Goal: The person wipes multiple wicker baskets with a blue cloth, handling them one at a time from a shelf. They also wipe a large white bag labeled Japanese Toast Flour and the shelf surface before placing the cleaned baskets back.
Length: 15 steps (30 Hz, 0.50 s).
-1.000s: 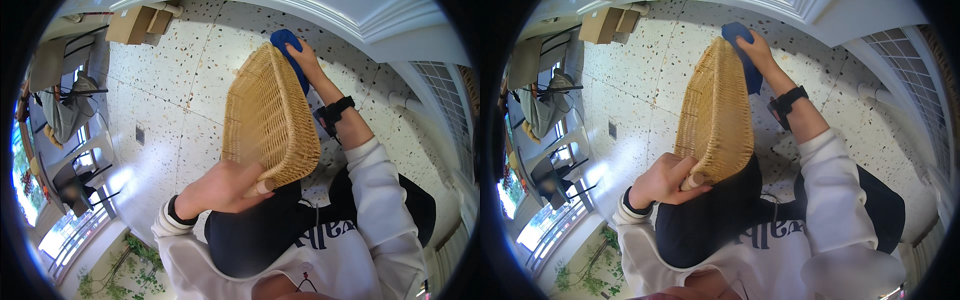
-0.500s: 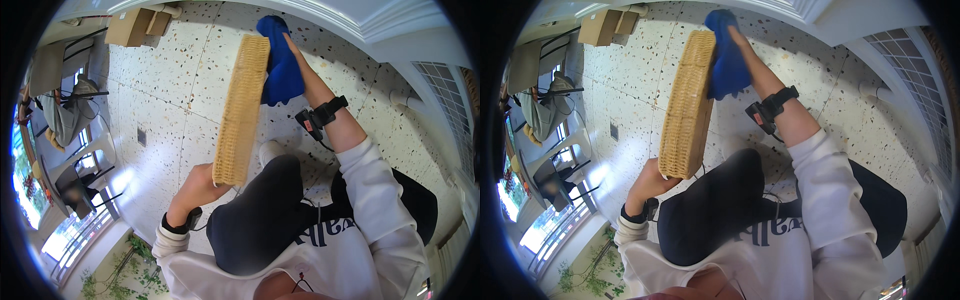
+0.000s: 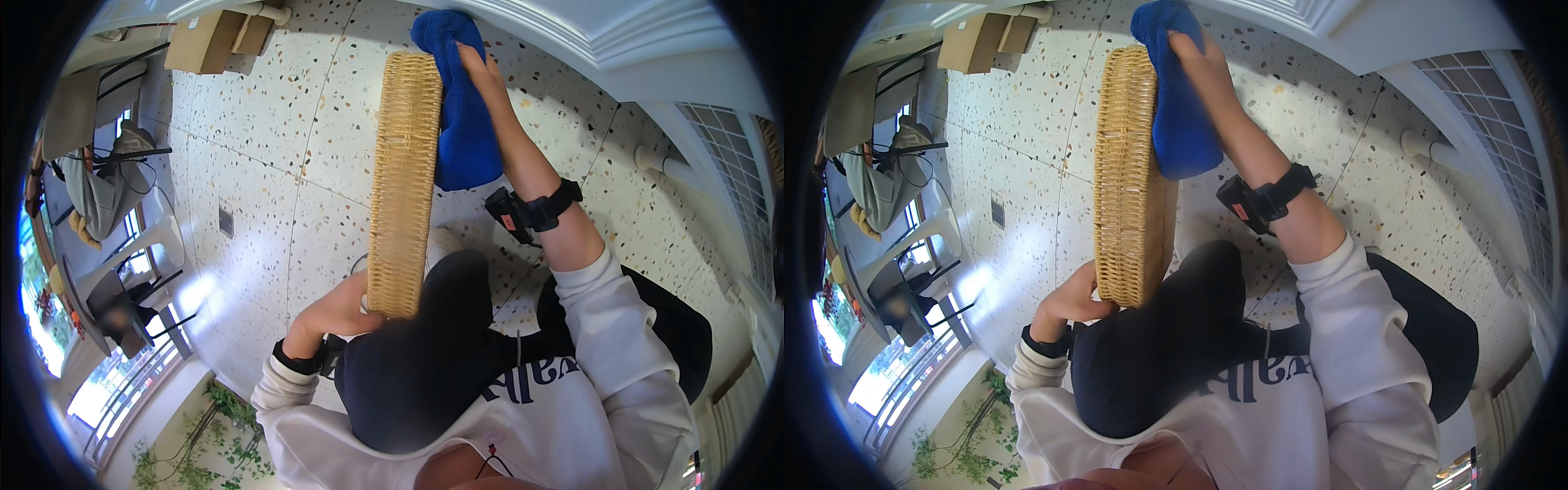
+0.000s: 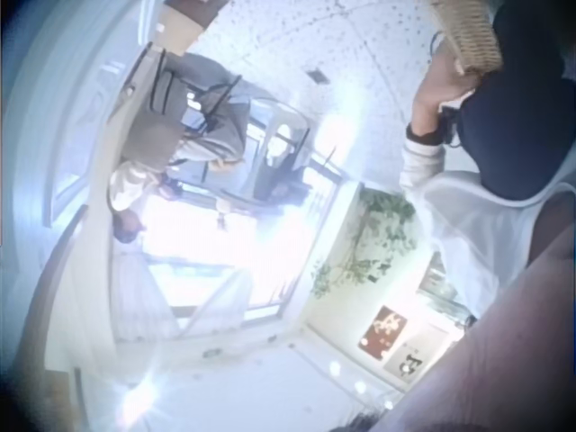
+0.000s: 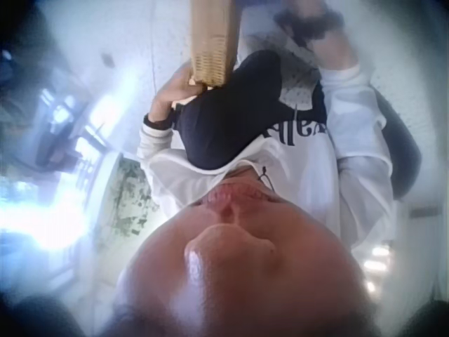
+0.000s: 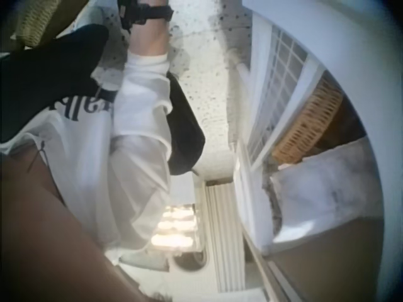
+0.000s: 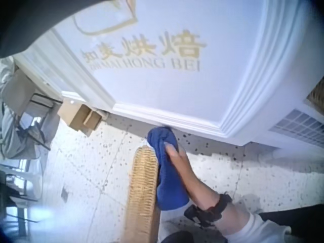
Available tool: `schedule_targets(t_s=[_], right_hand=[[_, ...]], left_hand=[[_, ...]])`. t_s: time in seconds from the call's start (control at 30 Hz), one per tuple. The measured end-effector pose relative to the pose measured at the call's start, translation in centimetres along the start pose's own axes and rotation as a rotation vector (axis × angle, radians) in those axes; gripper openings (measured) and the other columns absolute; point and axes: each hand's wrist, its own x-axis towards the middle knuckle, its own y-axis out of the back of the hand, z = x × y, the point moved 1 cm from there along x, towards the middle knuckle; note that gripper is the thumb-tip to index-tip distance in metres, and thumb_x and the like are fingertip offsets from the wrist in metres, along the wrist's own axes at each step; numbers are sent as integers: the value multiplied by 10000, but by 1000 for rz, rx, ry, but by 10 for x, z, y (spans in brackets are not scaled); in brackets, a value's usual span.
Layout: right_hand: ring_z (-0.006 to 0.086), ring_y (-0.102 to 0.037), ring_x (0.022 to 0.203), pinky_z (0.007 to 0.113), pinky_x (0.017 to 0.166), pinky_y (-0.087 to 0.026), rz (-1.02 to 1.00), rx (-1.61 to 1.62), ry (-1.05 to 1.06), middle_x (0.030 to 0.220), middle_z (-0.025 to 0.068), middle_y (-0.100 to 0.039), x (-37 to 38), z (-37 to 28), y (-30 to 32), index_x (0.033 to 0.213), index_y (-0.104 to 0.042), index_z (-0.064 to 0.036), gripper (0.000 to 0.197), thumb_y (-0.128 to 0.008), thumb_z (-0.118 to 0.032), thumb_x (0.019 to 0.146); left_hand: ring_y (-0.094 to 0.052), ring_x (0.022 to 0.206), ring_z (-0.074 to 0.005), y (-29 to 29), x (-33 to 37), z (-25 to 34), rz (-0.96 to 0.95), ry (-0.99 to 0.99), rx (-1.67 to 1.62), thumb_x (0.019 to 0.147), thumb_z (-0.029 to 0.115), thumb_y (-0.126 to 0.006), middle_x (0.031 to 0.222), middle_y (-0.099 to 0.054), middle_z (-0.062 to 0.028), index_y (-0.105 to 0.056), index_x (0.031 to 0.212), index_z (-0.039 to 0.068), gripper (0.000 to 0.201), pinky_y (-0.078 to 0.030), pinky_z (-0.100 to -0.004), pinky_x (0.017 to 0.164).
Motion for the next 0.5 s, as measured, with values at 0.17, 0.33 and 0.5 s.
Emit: schedule_targets(t_s=[0.17,0.33,0.5], right_hand=[[143,-588,829,264,748,-467,2,-79,84,937,58,-639,1,-1,10,1133,-599,-15,423,-585,-345,869],[167,-605,823,293,741,-475,-107,-215,244,903,84,-644,-32,-15,-13,1071,-587,-37,356,-623,-316,853],[189,-633,786,294,749,-491,-346,-465,288,858,115,-638,-86,-21,-38,1039,-556,-61,272,-663,-183,819]], left_hand=[[-498,1141,-152,2,27,41,258,184,-350,954,261,-518,1213,-562,-78,-456,1309,-4,447,-374,-314,993],[-568,1026,-135,25,62,50,483,212,-297,1010,458,-337,1141,-604,-79,-509,1245,11,533,-425,-279,895],[-556,851,-99,30,73,42,863,-28,-336,1022,340,-377,949,-611,-37,-583,1080,-3,404,-443,-244,770]])
